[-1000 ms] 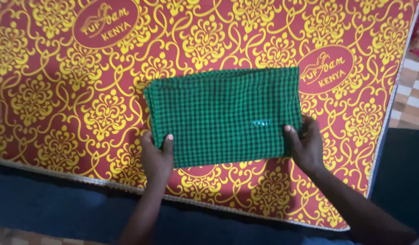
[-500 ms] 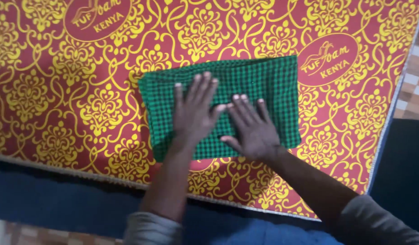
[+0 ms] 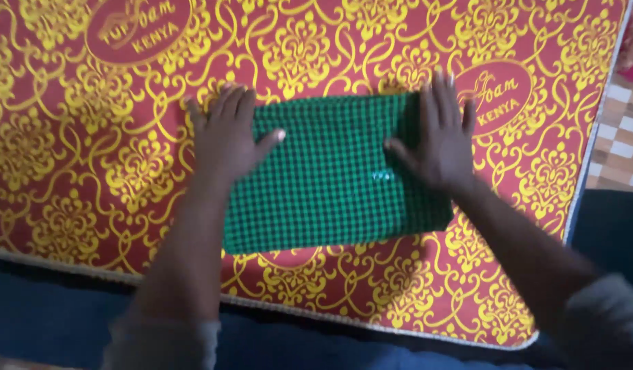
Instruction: The person folds a green cloth on a bed and then folds a white patterned cloth.
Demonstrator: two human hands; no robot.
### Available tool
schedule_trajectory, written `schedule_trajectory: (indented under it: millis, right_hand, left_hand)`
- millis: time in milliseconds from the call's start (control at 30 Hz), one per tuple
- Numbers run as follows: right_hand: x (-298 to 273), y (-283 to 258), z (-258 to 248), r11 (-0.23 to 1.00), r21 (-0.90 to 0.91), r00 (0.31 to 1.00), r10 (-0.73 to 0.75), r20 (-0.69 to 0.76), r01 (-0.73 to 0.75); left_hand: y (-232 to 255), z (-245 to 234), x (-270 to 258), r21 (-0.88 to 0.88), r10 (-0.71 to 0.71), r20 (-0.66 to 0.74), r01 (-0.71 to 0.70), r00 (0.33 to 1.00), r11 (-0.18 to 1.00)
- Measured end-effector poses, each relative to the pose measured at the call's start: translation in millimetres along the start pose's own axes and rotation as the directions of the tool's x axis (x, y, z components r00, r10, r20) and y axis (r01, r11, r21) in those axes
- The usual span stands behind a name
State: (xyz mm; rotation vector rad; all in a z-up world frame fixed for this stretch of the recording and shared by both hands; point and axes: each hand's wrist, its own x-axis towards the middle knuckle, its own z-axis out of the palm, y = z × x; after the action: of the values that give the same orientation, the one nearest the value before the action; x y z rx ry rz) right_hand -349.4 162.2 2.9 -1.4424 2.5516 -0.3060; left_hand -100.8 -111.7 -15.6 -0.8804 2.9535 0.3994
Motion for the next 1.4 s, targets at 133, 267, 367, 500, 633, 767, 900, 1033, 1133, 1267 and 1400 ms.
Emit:
schedule_trajectory:
  millis: [133,267,367,500,633,767,900,1033,1133,1267,1400]
  right_hand:
    - [74.5,5.7,-14.9,0.932,0.234,0.897,0.164,0.411,-0.277]
    - [98.7,3.4,-33.9,0.972,0.162,0.790,0.038,0.612,-0.173]
    - [94.2,-1.5,-39.6,0.992,0.088,0.693,0.000,0.721,-0.093]
    - [82.4,-14.8,-76.1,0.995,0.096,0.734,-0.043,0.677,-0.030]
    - [90.5,-25.9,-140.5,0.992,0.107,0.929,-0.095,0.359,0.060]
    - [72.1,-27.3,-178.0,0.899,-0.115,0.883,-0.436,-0.170,0.422]
    - [10.7,-20.2,-146.8,0.845,-0.247,0.748,-0.534,-0.394,0.474]
    - [-89.3,-14.0,-59.3,0.962,-0.151,0.973,-0.213,0.092,0.226]
    - [-154.5,-10.2,-26.4,0.964,-0.047,0.938,-0.244,0.245,0.263]
    - [-173.0,1.7,-22.3,0.992,0.121,0.979,-0.043,0.200,0.018]
    - [-120.1,-6.5,-19.8,0.946,0.234,0.974,0.224,0.032,-0.226]
  left_hand:
    - [7.7,-30.0,28.3,-0.077,-0.112,0.481,0.170,0.869,0.982]
    - [19.6,-53.7,19.4,-0.063,-0.118,0.523,0.176,0.844,0.982]
    - [19.5,-65.4,14.6,-0.020,-0.092,0.556,0.124,0.826,0.992]
    - [21.6,-97.8,20.6,0.036,-0.057,0.554,0.044,0.830,0.998]
    - [25.7,-159.3,20.0,-0.121,-0.015,0.261,0.048,0.965,0.992]
    - [29.3,-181.2,3.4,-0.007,0.143,-0.125,-0.145,0.982,0.989]
    - [38.2,-123.9,-53.8,0.165,0.284,-0.300,-0.244,0.911,0.956]
    - [59.4,-36.1,-146.1,0.197,0.192,-0.047,-0.180,0.980,0.964]
    - [58.7,-2.9,-197.3,0.052,0.169,-0.001,-0.169,0.986,0.984]
    - [46.9,-1.4,-198.6,-0.102,0.147,0.057,-0.141,0.987,0.985]
    - [48.9,-24.5,-154.3,-0.241,-0.266,0.306,0.345,0.914,0.907]
